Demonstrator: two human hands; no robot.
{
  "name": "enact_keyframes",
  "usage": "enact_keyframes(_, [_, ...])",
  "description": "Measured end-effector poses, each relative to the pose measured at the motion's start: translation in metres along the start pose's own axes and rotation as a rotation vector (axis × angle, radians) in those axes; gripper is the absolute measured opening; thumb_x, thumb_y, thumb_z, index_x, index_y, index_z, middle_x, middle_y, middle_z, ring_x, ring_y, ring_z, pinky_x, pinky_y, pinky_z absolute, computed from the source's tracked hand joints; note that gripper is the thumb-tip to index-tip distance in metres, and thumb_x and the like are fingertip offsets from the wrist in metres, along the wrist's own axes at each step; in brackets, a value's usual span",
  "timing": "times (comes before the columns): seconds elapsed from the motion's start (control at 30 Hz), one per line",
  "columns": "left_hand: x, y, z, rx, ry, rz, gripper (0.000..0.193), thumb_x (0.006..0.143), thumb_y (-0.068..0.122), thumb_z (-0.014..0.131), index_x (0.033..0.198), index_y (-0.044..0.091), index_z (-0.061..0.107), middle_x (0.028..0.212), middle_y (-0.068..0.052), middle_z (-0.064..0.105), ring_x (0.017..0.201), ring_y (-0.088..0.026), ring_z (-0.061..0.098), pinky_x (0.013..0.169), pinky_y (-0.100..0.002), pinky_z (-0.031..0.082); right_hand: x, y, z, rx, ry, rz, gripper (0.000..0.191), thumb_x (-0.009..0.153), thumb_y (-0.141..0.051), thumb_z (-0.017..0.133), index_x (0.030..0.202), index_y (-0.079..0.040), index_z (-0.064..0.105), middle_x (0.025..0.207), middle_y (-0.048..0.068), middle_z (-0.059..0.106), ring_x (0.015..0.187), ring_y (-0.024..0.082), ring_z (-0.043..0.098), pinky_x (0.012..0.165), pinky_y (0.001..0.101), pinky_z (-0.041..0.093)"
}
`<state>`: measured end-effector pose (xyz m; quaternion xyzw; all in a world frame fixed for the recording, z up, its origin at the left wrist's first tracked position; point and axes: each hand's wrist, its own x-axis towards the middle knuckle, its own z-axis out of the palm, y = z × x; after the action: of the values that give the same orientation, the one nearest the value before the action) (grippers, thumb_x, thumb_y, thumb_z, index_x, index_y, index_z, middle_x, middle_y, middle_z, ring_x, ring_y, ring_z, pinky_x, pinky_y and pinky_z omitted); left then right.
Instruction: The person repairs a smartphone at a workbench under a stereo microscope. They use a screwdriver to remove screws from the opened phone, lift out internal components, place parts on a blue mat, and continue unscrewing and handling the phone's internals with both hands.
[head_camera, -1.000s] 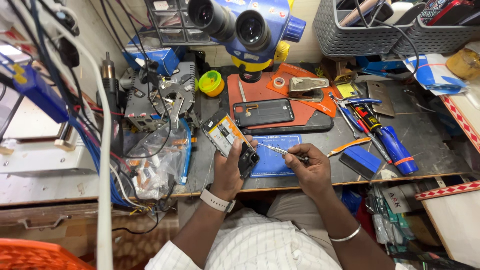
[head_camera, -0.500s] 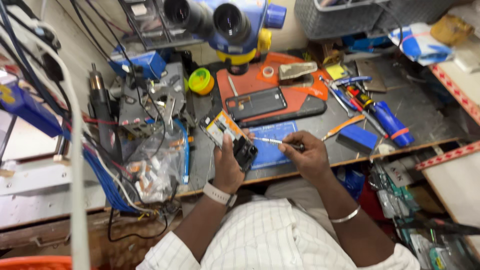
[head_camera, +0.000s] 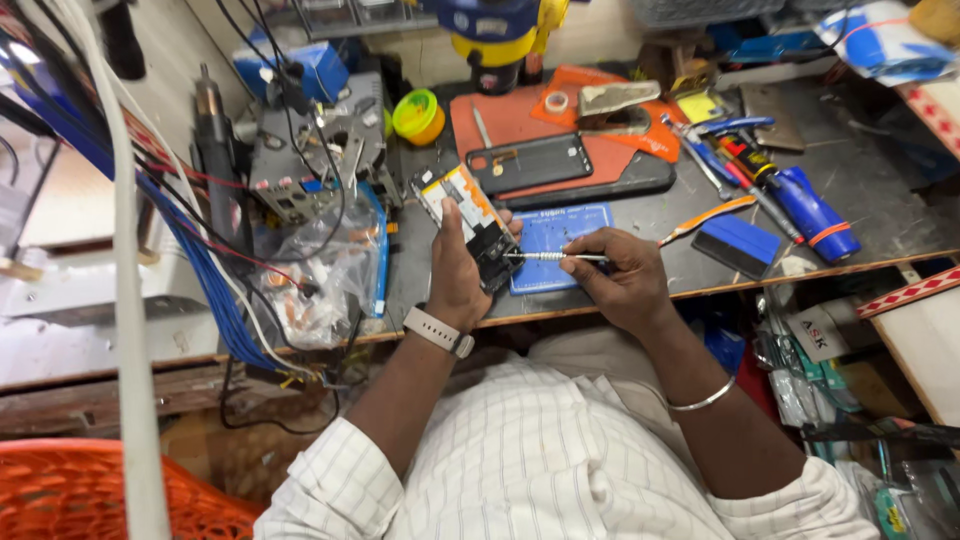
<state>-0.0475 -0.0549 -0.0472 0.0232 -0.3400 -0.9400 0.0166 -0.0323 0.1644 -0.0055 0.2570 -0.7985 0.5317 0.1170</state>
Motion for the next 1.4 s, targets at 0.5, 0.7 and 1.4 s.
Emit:
enact_keyframes(0.5, [0.046,-0.007,0.013,0.01,0.001,0.005,0.072,0.099,0.061,0.047,0.145,0.006,0.046,0.117,-0.017,0.068,0.107,-0.028,0.07,0.098,-0.044,0.058,0.05,0.03,-0.01,-0.12,-0.018,-0.082,0.009,0.087,-0.006,0.076,0.089,-0.002,0.068,0.085,0.01,0.074,0.076,0.02,0.074,0.067,0.0307,0.057])
enact_keyframes(0.7, [0.044,-0.018,0.015,0.152,-0.009,0.079,0.075,0.101,0.063,0.047,0.129,-0.006,0.054,0.117,-0.018,0.068,0.11,-0.028,0.07,0.099,-0.044,0.058,0.051,0.024,-0.013,-0.139,-0.012,-0.088,0.009,0.085,-0.004,0.076,0.089,-0.002,0.068,0.084,0.01,0.072,0.073,0.02,0.073,0.062,0.0304,0.055])
enact_keyframes(1.4, [0.058,-0.035,0.017,0.076,0.007,0.136,0.074,0.104,0.059,0.046,0.141,-0.005,0.048,0.119,-0.018,0.067,0.112,-0.028,0.069,0.102,-0.044,0.056,0.084,-0.004,-0.026,-0.342,-0.219,-0.072,0.012,0.09,-0.006,0.069,0.102,-0.009,0.07,0.104,0.018,0.072,0.093,0.032,0.072,0.078,0.0375,0.058])
